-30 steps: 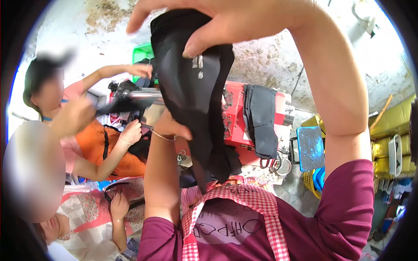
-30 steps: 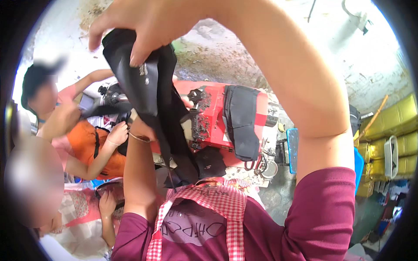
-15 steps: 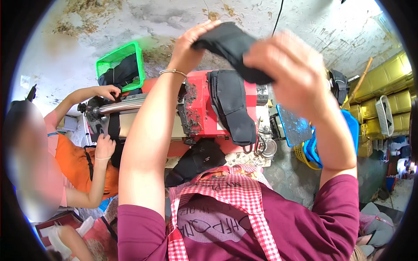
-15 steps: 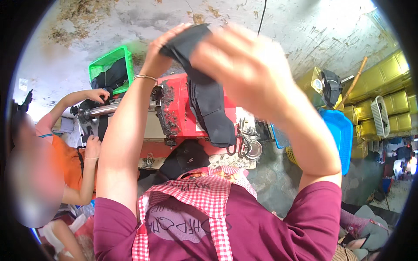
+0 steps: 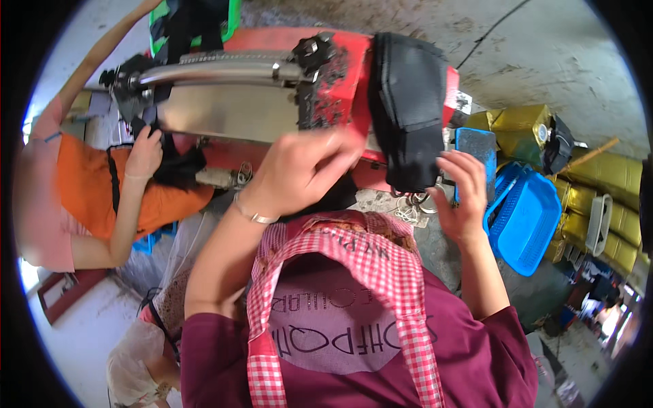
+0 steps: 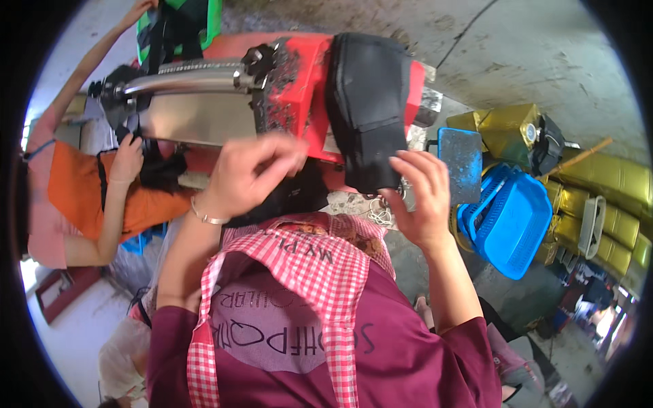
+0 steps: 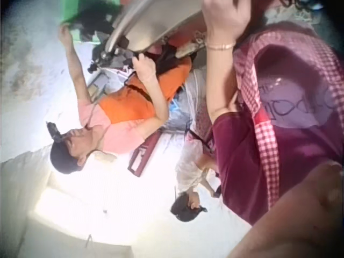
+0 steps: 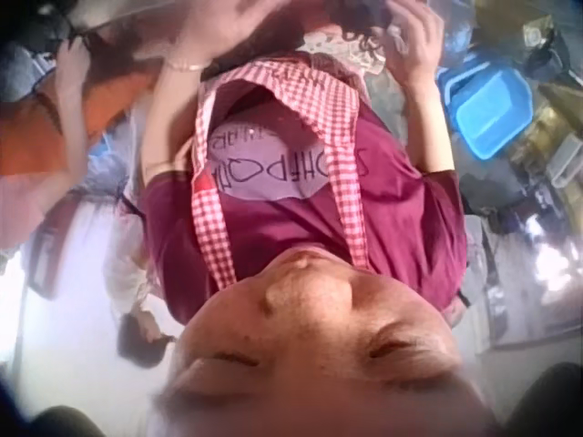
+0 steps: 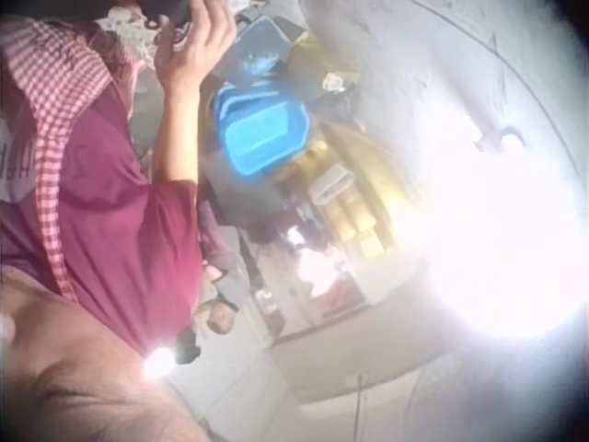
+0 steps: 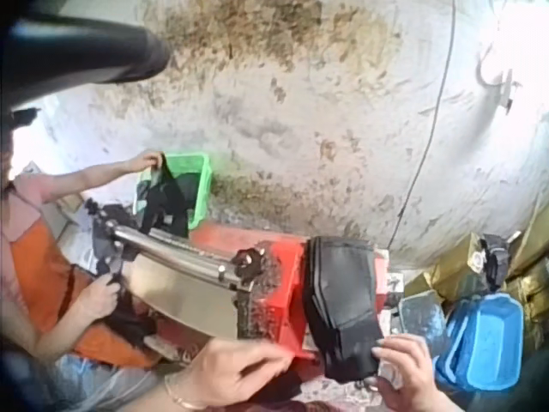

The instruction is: Manually feeding and trimming black fabric/leather components on an industrial shoe manufacturing machine.

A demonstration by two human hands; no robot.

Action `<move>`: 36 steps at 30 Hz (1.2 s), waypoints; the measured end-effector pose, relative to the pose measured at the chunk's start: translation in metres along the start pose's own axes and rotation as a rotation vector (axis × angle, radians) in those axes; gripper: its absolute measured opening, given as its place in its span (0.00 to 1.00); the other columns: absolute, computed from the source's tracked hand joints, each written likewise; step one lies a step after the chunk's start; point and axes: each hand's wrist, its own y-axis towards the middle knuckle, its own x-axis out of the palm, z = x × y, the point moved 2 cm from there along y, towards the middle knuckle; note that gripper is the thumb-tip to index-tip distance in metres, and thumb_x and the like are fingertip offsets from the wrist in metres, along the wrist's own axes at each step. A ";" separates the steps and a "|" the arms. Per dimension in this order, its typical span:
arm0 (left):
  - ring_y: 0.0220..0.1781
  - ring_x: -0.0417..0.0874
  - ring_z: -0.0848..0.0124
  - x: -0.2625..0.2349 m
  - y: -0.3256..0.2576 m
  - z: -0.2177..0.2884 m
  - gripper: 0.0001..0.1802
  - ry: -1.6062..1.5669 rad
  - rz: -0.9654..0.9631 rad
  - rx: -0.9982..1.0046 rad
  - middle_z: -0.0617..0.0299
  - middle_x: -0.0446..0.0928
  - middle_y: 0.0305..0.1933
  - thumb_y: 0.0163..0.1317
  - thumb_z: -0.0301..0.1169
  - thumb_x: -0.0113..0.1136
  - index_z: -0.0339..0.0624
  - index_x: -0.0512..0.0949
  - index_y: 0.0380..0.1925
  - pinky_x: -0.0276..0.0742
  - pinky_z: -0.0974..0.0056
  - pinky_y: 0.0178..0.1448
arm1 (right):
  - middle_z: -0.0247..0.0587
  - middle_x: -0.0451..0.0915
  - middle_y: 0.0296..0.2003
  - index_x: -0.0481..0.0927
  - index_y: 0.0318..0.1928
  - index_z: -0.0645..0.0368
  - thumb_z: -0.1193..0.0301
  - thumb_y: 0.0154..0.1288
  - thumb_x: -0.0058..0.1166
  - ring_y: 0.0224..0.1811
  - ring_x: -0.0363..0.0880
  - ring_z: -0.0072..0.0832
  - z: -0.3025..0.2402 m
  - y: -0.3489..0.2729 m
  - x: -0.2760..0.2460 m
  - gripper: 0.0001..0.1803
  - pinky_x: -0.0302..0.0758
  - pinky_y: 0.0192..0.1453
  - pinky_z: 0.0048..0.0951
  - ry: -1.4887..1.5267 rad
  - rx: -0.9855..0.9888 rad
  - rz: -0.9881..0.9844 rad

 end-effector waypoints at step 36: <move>0.48 0.86 0.56 0.032 -0.168 -0.152 0.12 0.269 0.246 -0.336 0.59 0.87 0.44 0.60 0.36 0.71 0.45 0.88 0.42 0.79 0.53 0.52 | 0.47 0.85 0.47 0.82 0.54 0.69 0.65 0.74 0.56 0.49 0.82 0.32 -0.062 0.272 0.036 0.19 0.77 0.55 0.34 0.510 -0.141 -0.346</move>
